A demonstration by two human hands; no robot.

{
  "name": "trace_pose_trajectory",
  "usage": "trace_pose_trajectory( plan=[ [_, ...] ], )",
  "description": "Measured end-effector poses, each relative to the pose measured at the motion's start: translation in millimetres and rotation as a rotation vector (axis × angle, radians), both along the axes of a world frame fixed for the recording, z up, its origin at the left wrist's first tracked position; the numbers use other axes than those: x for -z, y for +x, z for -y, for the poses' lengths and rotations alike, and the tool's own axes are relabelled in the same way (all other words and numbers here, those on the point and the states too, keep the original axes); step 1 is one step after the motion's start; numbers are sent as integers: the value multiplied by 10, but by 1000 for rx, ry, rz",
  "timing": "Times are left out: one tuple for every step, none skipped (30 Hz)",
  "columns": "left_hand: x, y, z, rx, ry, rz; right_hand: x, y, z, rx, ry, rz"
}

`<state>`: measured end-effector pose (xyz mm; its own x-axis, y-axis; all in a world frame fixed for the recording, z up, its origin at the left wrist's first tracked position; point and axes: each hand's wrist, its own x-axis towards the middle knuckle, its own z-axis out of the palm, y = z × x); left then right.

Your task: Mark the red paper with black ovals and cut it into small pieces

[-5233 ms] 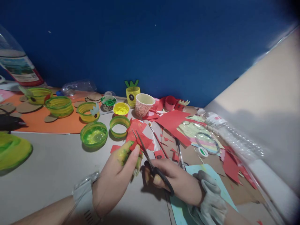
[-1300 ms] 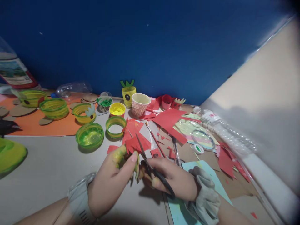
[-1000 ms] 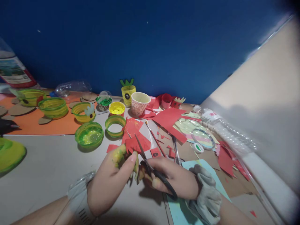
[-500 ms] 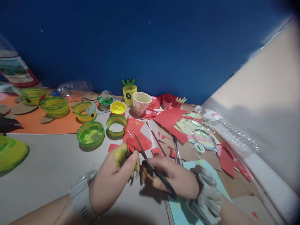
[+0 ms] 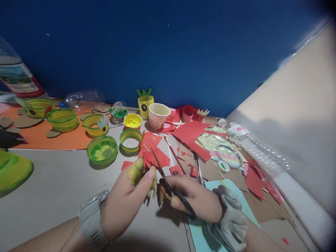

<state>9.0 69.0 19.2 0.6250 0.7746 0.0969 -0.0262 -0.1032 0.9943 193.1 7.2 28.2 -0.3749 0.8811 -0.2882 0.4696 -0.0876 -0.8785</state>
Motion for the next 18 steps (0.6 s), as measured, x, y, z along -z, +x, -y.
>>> trace_pose_trajectory(
  plan=[
    [-3,2,-2,-2,5,0,3,0,-3,3,4,4],
    [-4,4,-4,-6,12,-3,5,-1,-5,6,5,4],
    [-3,4,-6,-10,16,-9,6,-2,-7,9,6,5],
    [-2,2,-7,-14,19,-14,5,-4,-7,12,6,4],
    [-1,0,-7,-17,20,-18,3,-6,-7,15,6,2],
    [-3,-3,-8,-18,19,-24,0,-9,-6,17,5,1],
    [-7,-6,-8,-17,23,-25,-3,-12,-4,19,6,2],
    [-12,-8,-8,-11,27,-22,-7,-15,-3,22,7,2],
    [-18,-11,-8,-2,32,-17,-11,-17,-2,26,8,2],
    [-24,-13,-9,4,38,-10,-15,-20,-1,31,10,3],
    [-27,-14,-9,6,44,-3,-18,-22,0,35,12,5],
    [-27,-14,-10,7,49,2,-21,-24,0,36,14,6],
    [-25,-13,-10,4,51,3,-22,-24,-1,36,16,6],
    [-19,-12,-11,0,51,-3,-23,-24,-2,35,15,5],
    [-13,-10,-12,-7,52,-9,-22,-23,-3,34,13,3],
    [-7,-8,-13,-14,53,-13,-19,-22,-4,32,11,-1],
    [-3,-6,-14,-14,54,-15,-15,-19,-4,28,11,-4],
    [0,-4,-16,-15,53,-11,-10,-17,-4,25,12,-5]
  ],
)
